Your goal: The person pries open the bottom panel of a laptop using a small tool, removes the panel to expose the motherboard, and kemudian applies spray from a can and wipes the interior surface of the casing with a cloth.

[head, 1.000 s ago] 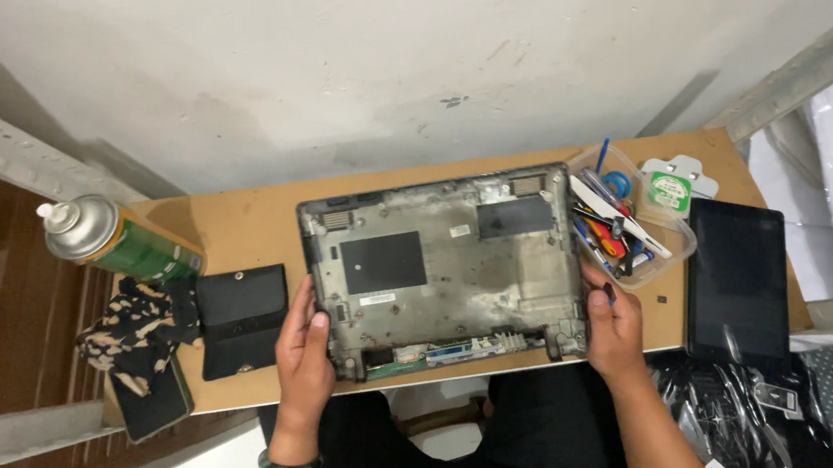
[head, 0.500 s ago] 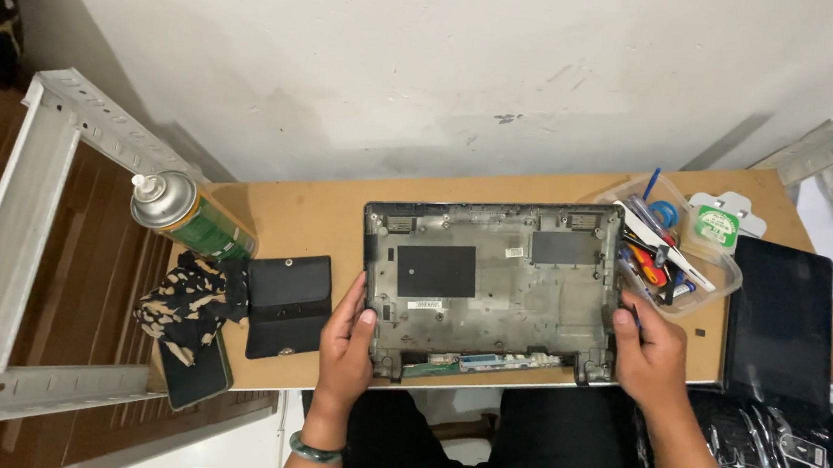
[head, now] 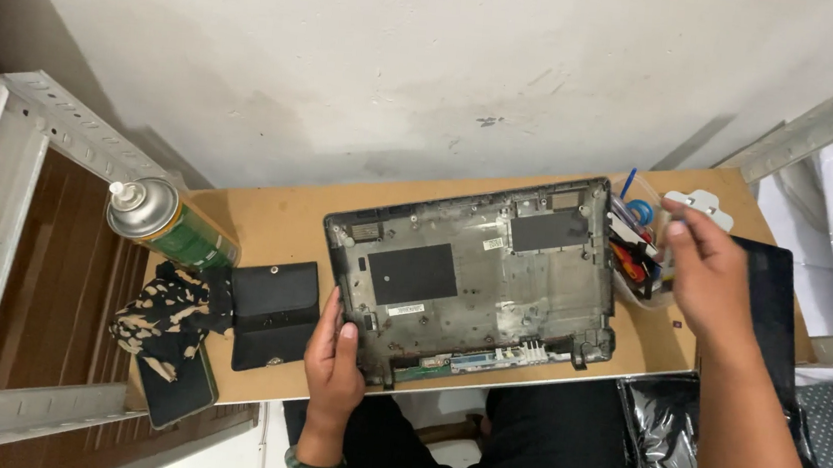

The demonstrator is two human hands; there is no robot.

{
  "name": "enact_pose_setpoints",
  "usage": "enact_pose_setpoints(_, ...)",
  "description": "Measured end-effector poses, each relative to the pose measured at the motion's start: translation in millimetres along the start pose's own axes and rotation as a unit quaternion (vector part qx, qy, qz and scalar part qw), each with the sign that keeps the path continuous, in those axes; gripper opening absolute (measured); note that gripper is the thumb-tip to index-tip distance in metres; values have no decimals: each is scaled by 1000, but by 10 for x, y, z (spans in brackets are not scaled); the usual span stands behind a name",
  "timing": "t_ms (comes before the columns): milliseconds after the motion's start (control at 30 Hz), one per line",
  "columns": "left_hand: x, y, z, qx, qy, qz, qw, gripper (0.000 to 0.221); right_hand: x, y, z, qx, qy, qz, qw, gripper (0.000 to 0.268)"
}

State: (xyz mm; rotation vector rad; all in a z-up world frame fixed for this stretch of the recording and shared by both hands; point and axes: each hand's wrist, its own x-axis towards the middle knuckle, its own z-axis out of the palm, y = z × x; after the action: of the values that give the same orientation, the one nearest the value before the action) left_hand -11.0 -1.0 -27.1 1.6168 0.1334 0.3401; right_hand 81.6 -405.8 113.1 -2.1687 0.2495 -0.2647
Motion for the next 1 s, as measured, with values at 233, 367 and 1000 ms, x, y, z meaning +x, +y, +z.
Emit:
enact_pose_setpoints(233, 58, 418, 23, 84, -54, 186, 977, 49, -12, -53, 193, -275, 82, -224, 931, 39)
enact_pose_setpoints(367, 13, 154, -20, 72, -50, 100, 991, 52, -233, -1061, 394, -208, 50, -303, 928, 31)
enact_pose_setpoints(1000, 186, 428, -183, -42, -68, 147, 986, 36, -989, -3031, 3951, -61, -182, -374, 907, 116)
